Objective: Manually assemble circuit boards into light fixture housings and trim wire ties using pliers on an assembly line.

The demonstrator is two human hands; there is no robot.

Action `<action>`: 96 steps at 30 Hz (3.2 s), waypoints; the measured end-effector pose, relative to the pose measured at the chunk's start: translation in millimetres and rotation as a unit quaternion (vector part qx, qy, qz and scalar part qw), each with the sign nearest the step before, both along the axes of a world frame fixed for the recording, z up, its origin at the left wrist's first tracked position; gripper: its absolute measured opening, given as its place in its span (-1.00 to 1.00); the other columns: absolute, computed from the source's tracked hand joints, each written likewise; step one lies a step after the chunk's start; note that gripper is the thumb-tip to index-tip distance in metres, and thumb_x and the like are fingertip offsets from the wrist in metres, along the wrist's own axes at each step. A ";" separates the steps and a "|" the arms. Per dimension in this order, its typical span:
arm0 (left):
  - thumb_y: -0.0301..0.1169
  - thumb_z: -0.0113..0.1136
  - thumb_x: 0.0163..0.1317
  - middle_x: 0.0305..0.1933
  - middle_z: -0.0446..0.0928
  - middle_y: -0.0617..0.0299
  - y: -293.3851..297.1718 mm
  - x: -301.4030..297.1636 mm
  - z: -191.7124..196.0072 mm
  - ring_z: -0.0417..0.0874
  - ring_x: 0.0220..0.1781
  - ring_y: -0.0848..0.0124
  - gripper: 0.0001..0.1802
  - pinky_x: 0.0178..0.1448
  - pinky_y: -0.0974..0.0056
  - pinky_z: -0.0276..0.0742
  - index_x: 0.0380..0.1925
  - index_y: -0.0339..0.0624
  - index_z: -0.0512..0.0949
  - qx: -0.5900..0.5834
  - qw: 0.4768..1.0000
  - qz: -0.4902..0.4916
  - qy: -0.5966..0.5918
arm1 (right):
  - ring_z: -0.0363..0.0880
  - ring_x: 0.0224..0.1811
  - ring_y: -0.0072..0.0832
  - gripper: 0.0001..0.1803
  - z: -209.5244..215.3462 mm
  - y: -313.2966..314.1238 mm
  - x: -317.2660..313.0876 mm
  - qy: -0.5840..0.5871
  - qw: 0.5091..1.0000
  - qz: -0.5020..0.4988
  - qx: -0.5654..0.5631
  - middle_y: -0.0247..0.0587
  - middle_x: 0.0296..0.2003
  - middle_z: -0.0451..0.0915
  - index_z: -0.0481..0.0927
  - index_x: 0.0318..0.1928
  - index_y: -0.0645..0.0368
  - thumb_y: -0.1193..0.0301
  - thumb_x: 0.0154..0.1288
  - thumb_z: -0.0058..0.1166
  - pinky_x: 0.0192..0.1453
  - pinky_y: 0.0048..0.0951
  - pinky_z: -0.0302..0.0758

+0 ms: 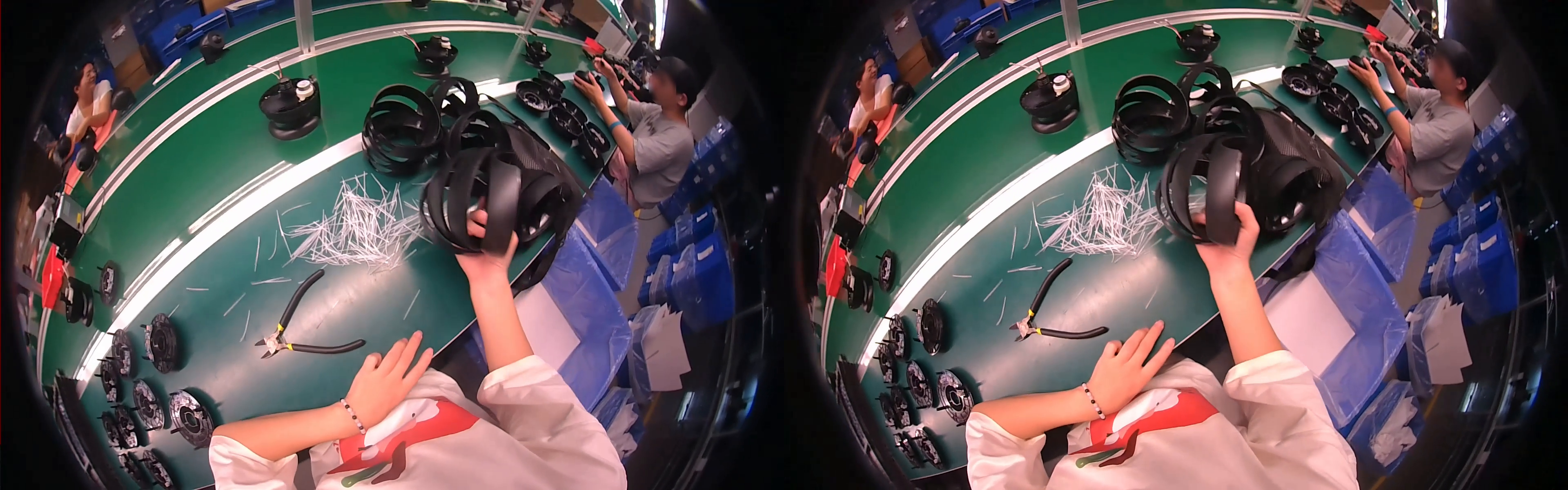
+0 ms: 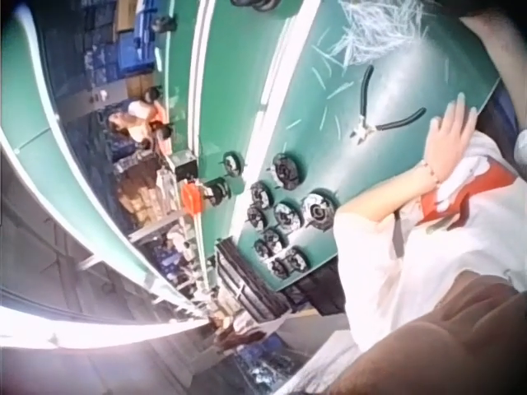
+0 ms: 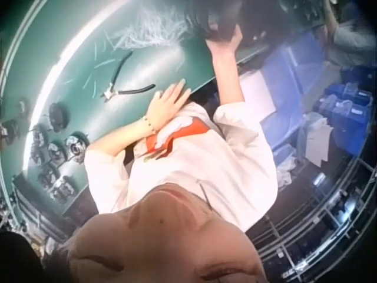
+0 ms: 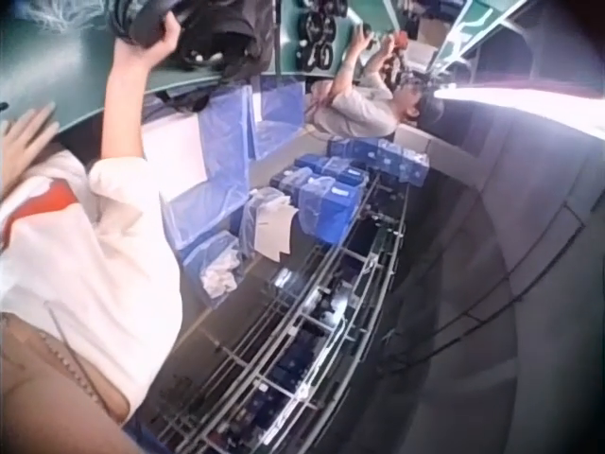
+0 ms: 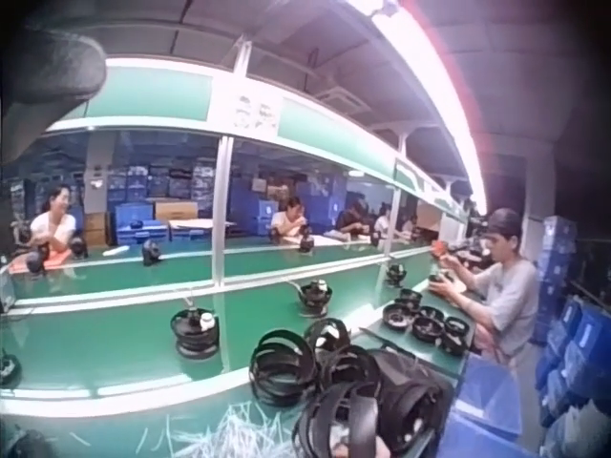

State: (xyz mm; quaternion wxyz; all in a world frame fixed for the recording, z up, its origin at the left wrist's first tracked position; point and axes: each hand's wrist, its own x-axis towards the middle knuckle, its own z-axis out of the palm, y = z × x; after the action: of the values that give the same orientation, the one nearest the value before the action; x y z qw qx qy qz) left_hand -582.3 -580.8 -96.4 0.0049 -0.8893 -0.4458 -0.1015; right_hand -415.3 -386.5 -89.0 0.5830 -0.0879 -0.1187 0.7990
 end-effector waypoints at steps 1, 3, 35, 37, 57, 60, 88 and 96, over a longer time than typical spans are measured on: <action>-0.43 -0.05 -0.05 0.22 0.18 0.03 -0.5 -1.0 -1.0 0.31 0.09 0.34 -0.46 -0.22 0.36 0.25 0.06 -0.12 0.30 -0.009 1.000 0.000 0.003 | 0.48 -0.56 -0.39 -0.83 -7.4 9.8 -6.7 -0.018 1.000 -0.016 -0.010 -0.29 -0.60 0.52 0.49 -0.55 0.13 0.30 -0.05 -0.02 -0.33 -0.41 0.43; -0.42 -0.06 -0.04 0.22 0.18 0.04 -0.9 -1.5 -1.5 0.31 0.07 0.35 -0.46 -0.23 0.37 0.25 0.06 -0.10 0.30 0.000 1.000 -0.004 0.008 | 0.47 -0.57 -0.39 -0.85 -2.2 18.9 -23.6 -0.094 0.993 -0.076 -0.011 -0.32 -0.57 0.53 0.50 -0.55 0.10 0.30 -0.06 0.01 -0.34 -0.41 0.43; -0.45 -0.04 -0.04 0.22 0.18 0.00 8.3 -0.8 2.1 0.30 0.12 0.25 -0.48 -0.12 0.22 0.20 0.04 -0.13 0.32 -0.061 0.998 0.015 -0.001 | -0.23 0.37 -0.31 -0.37 29.0 -73.7 -16.7 -0.429 0.839 -0.233 0.242 0.01 0.31 -0.18 -0.01 0.24 0.37 0.61 0.15 -0.14 0.35 -0.30 -0.18; -0.48 -0.04 -0.05 0.22 0.18 -0.01 9.8 17.3 6.3 0.29 0.14 0.22 -0.48 -0.05 0.16 0.20 0.03 -0.13 0.33 -0.094 0.995 -0.019 -0.018 | 0.20 0.21 -0.14 -0.52 36.9 -85.0 67.3 -0.582 0.554 -0.477 0.357 0.15 0.12 0.25 0.26 0.07 0.42 0.70 0.05 -0.23 0.27 -0.27 0.10; -0.34 -0.10 0.14 0.23 0.22 0.20 0.2 14.8 -6.6 0.35 0.07 0.40 -0.53 0.16 0.11 0.21 0.12 0.16 0.25 -0.018 0.997 0.053 0.057 | 0.41 0.00 -0.19 -0.59 -474.3 206.8 51.3 -0.674 0.490 -0.147 0.533 0.07 -0.10 0.46 0.37 -0.05 0.40 0.41 0.09 -0.06 0.12 -0.34 0.32; -0.37 -0.11 0.14 0.25 0.19 0.19 -7.6 18.4 -9.0 0.34 0.08 0.40 -0.50 0.16 0.10 0.22 0.14 0.15 0.22 0.011 0.995 0.075 0.064 | 0.41 -0.02 -0.21 -0.57 -489.1 201.0 36.3 -0.646 0.543 -0.105 0.527 0.05 -0.10 0.46 0.36 -0.04 0.39 0.42 0.07 -0.03 0.11 -0.35 0.33; -0.36 0.03 -0.03 0.18 0.25 0.10 0.4 8.9 -11.8 0.39 0.04 0.34 -0.48 0.12 0.08 0.24 0.04 -0.02 0.33 -0.010 0.999 0.029 -0.042 | 0.43 -0.44 -0.56 -0.72 -39.6 -127.1 248.4 -0.539 0.685 -0.490 -0.015 -0.21 -0.51 0.48 0.46 -0.14 0.32 0.53 0.10 0.08 -0.25 -0.48 0.41; -0.45 0.15 -0.20 0.15 0.24 0.07 0.2 -1.6 -2.3 0.43 -0.02 0.27 -0.44 0.14 0.01 0.19 -0.04 -0.16 0.36 -0.026 0.991 0.016 -0.130 | 0.24 -0.48 -0.64 -0.53 7.2 -121.2 81.2 0.092 0.996 -0.001 -0.003 -0.49 -0.52 0.28 0.31 0.05 0.12 0.38 0.06 -0.03 -0.16 -0.52 0.27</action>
State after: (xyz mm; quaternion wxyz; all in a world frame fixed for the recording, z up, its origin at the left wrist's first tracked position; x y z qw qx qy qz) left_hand -584.0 -580.6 -98.8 -0.0750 -0.8609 -0.4596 -0.2047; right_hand -334.1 -507.7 -81.8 0.5917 -0.0157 -0.0621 0.8036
